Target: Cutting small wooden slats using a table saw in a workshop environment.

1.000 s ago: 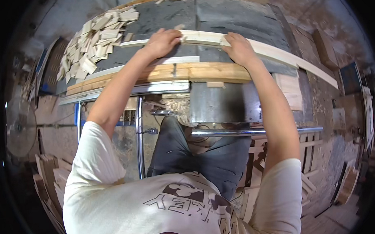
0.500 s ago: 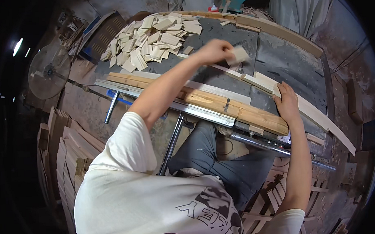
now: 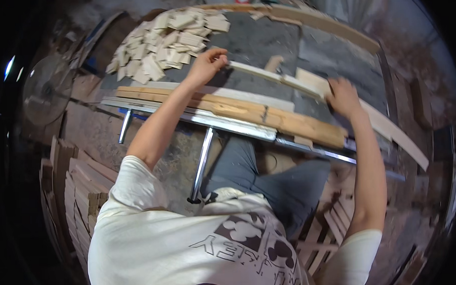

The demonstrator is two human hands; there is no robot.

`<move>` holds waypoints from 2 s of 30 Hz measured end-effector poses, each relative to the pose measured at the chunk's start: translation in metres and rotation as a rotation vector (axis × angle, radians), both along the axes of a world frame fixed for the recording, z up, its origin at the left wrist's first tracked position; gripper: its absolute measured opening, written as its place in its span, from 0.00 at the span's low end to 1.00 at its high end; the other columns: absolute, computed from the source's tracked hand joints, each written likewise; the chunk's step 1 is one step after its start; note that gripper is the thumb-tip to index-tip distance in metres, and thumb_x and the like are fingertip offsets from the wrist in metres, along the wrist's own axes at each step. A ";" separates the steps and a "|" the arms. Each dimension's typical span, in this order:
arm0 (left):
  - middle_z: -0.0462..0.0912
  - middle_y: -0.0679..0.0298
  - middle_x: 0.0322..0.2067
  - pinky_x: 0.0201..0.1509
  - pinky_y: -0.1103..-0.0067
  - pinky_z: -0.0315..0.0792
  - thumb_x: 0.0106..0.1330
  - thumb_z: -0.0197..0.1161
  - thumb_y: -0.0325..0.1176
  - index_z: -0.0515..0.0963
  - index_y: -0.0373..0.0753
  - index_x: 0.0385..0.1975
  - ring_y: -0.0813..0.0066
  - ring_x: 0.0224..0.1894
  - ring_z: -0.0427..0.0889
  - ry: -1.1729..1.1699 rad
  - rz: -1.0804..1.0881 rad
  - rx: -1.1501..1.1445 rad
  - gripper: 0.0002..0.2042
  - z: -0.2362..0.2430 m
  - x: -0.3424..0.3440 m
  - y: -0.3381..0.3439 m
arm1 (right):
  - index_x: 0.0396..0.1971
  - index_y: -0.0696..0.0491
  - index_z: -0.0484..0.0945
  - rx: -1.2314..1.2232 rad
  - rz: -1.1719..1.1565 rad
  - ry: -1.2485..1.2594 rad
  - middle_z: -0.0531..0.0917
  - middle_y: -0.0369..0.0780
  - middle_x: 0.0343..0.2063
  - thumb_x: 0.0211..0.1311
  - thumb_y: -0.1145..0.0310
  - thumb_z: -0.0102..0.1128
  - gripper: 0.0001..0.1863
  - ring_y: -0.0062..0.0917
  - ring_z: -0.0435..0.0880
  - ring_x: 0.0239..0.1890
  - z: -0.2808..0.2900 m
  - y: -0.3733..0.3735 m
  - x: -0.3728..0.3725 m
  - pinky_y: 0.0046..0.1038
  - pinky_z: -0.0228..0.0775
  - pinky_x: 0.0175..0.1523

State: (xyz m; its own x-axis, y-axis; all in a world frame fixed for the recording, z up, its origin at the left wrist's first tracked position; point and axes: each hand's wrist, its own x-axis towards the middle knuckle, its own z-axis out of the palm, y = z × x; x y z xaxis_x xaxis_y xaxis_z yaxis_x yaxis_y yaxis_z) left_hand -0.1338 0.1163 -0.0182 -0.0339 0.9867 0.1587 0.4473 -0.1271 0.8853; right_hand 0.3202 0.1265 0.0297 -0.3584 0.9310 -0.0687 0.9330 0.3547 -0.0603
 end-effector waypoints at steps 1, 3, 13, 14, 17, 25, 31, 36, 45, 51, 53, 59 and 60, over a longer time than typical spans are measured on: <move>0.85 0.65 0.42 0.47 0.80 0.78 0.72 0.66 0.32 0.80 0.35 0.58 0.78 0.42 0.83 0.041 -0.026 0.040 0.17 -0.007 0.005 -0.002 | 0.52 0.49 0.83 -0.003 0.090 -0.071 0.81 0.51 0.54 0.60 0.60 0.65 0.20 0.48 0.78 0.59 0.019 0.010 -0.008 0.47 0.70 0.62; 0.85 0.61 0.45 0.55 0.78 0.78 0.72 0.66 0.31 0.79 0.33 0.58 0.73 0.47 0.84 0.225 -0.097 0.121 0.17 0.008 0.032 -0.002 | 0.41 0.53 0.86 -0.197 0.242 0.019 0.83 0.49 0.42 0.60 0.63 0.63 0.13 0.46 0.83 0.49 0.014 0.048 0.006 0.45 0.76 0.53; 0.81 0.58 0.55 0.65 0.65 0.69 0.68 0.68 0.38 0.78 0.41 0.61 0.54 0.60 0.76 0.627 -0.293 0.326 0.22 0.006 0.083 0.002 | 0.55 0.57 0.83 -0.059 0.156 0.274 0.79 0.46 0.62 0.76 0.53 0.50 0.24 0.44 0.75 0.65 -0.027 0.029 -0.014 0.38 0.67 0.69; 0.80 0.59 0.58 0.65 0.64 0.68 0.68 0.68 0.38 0.77 0.43 0.62 0.54 0.61 0.76 0.661 -0.317 0.350 0.23 0.007 0.084 0.002 | 0.57 0.57 0.82 -0.099 0.138 0.317 0.76 0.48 0.66 0.77 0.51 0.48 0.27 0.44 0.73 0.68 -0.026 0.024 -0.015 0.37 0.64 0.71; 0.78 0.61 0.62 0.66 0.63 0.67 0.68 0.69 0.41 0.76 0.45 0.64 0.55 0.63 0.75 0.722 -0.348 0.326 0.25 0.010 0.090 0.003 | 0.58 0.57 0.82 -0.018 0.151 0.304 0.75 0.50 0.66 0.76 0.50 0.48 0.27 0.46 0.72 0.68 -0.036 0.008 -0.025 0.39 0.62 0.73; 0.78 0.68 0.61 0.61 0.65 0.72 0.69 0.66 0.41 0.78 0.46 0.61 0.60 0.55 0.77 0.835 -0.435 0.384 0.21 0.007 0.114 0.013 | 0.58 0.60 0.80 0.118 0.164 0.251 0.75 0.50 0.66 0.74 0.51 0.54 0.28 0.46 0.70 0.69 -0.039 0.001 -0.054 0.43 0.60 0.73; 0.82 0.71 0.57 0.54 0.68 0.76 0.69 0.65 0.36 0.83 0.46 0.56 0.63 0.48 0.79 0.858 -0.404 0.499 0.16 0.002 0.114 0.015 | 0.61 0.59 0.78 0.190 0.162 0.301 0.73 0.50 0.67 0.70 0.57 0.60 0.27 0.46 0.68 0.71 -0.044 -0.009 -0.036 0.43 0.59 0.74; 0.82 0.71 0.56 0.53 0.68 0.76 0.69 0.65 0.36 0.83 0.47 0.55 0.62 0.47 0.79 0.858 -0.404 0.525 0.15 -0.004 0.110 0.023 | 0.65 0.58 0.75 0.217 0.051 0.218 0.72 0.50 0.69 0.68 0.59 0.63 0.29 0.45 0.67 0.72 -0.054 -0.014 0.011 0.41 0.59 0.75; 0.82 0.74 0.57 0.55 0.66 0.74 0.71 0.62 0.37 0.84 0.49 0.55 0.62 0.51 0.78 0.884 -0.362 0.459 0.15 -0.020 0.115 0.027 | 0.66 0.56 0.74 0.221 0.034 0.190 0.71 0.48 0.70 0.70 0.57 0.61 0.29 0.42 0.66 0.73 -0.077 -0.007 0.011 0.41 0.58 0.76; 0.80 0.74 0.60 0.59 0.66 0.73 0.73 0.59 0.38 0.83 0.50 0.57 0.60 0.53 0.77 0.916 -0.297 0.444 0.15 -0.038 0.114 0.046 | 0.68 0.54 0.73 0.196 0.008 0.180 0.70 0.46 0.72 0.71 0.55 0.60 0.30 0.40 0.65 0.74 -0.088 0.022 0.004 0.40 0.56 0.77; 0.80 0.72 0.60 0.60 0.66 0.74 0.74 0.59 0.37 0.83 0.49 0.57 0.58 0.53 0.77 0.924 -0.290 0.427 0.15 -0.044 0.116 0.054 | 0.69 0.53 0.72 0.190 -0.006 0.164 0.69 0.45 0.72 0.72 0.54 0.59 0.30 0.40 0.64 0.75 -0.096 0.034 0.003 0.39 0.55 0.78; 0.79 0.73 0.62 0.64 0.66 0.72 0.75 0.57 0.38 0.82 0.51 0.58 0.58 0.54 0.77 0.938 -0.278 0.338 0.15 -0.048 0.113 0.050 | 0.69 0.52 0.72 0.161 -0.009 0.175 0.68 0.45 0.72 0.72 0.52 0.58 0.31 0.40 0.64 0.75 -0.101 0.032 -0.001 0.38 0.56 0.78; 0.79 0.73 0.63 0.64 0.66 0.72 0.75 0.57 0.39 0.82 0.51 0.58 0.58 0.55 0.77 0.947 -0.270 0.334 0.15 -0.047 0.114 0.047 | 0.69 0.52 0.72 0.159 -0.006 0.176 0.68 0.45 0.72 0.72 0.52 0.58 0.31 0.40 0.64 0.75 -0.100 0.029 0.000 0.38 0.56 0.78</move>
